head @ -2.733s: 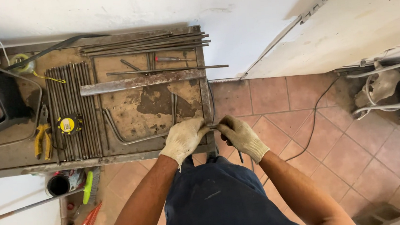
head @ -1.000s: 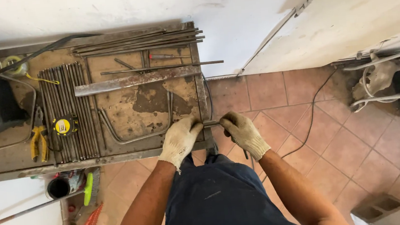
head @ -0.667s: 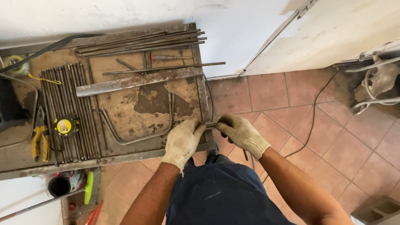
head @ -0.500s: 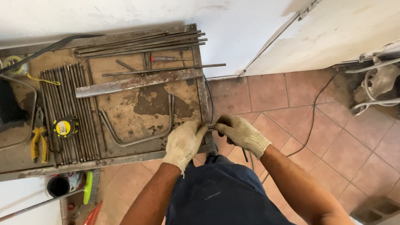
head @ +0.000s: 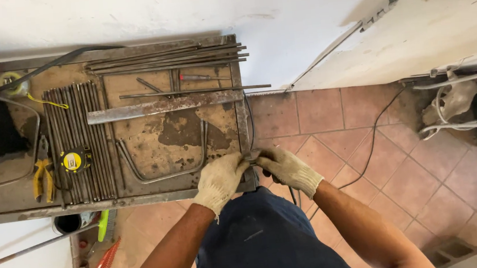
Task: Measuring and bending metal rods on a workbench using a tape measure and a metal ruler.
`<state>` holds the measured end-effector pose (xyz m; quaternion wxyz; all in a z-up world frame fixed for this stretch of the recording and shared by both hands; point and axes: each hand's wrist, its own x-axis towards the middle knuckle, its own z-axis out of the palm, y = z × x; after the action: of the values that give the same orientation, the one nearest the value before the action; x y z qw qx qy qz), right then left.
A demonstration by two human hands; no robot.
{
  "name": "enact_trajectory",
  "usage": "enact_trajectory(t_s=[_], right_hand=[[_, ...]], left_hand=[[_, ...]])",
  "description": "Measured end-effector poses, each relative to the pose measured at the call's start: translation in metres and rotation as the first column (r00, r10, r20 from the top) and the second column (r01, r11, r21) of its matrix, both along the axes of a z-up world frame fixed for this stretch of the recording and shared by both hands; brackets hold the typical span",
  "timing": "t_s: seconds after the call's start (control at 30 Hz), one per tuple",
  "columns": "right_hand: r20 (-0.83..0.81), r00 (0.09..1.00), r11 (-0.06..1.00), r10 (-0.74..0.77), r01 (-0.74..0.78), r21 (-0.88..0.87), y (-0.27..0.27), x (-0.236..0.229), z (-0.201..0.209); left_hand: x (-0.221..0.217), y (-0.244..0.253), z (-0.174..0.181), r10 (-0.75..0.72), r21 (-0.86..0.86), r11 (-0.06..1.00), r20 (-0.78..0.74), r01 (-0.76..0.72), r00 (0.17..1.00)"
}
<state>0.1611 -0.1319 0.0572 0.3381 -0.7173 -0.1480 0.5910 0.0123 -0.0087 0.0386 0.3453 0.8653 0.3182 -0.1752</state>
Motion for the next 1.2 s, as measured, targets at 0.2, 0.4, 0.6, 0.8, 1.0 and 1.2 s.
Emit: enact_trajectory(t_s=[0.2, 0.4, 0.6, 0.8, 1.0, 1.2], right_hand=[[0.015, 1.0, 1.0, 0.014, -0.015, 0.017, -0.004, 0.002, -0.007], [0.084, 0.995, 0.998, 0.055, -0.054, -0.017, 0.009, 0.003, 0.023], [0.154, 0.984, 0.994, 0.093, -0.083, -0.064, -0.001, 0.0, -0.016], [0.105, 0.991, 0.995, 0.084, -0.079, -0.058, 0.0, 0.002, -0.01], [0.146, 0.958, 0.96, 0.248, -0.223, -0.168, 0.014, 0.003, 0.007], [0.052, 0.997, 0.995, 0.065, -0.061, -0.077, -0.002, 0.003, -0.032]], left_hand=[[0.002, 0.002, 0.014, 0.036, -0.042, 0.998, -0.012, -0.036, 0.999], [0.008, 0.009, 0.02, 0.008, -0.129, 0.991, -0.093, -0.02, 0.996], [0.013, 0.008, 0.022, 0.029, -0.116, 0.992, -0.154, -0.048, 0.988], [0.009, 0.005, 0.014, 0.062, -0.098, 0.992, -0.134, -0.075, 0.989], [0.021, 0.014, 0.017, 0.047, -0.25, 0.961, -0.269, -0.117, 0.962], [0.015, -0.004, 0.024, 0.21, -0.132, 0.966, -0.086, -0.22, 0.974]])
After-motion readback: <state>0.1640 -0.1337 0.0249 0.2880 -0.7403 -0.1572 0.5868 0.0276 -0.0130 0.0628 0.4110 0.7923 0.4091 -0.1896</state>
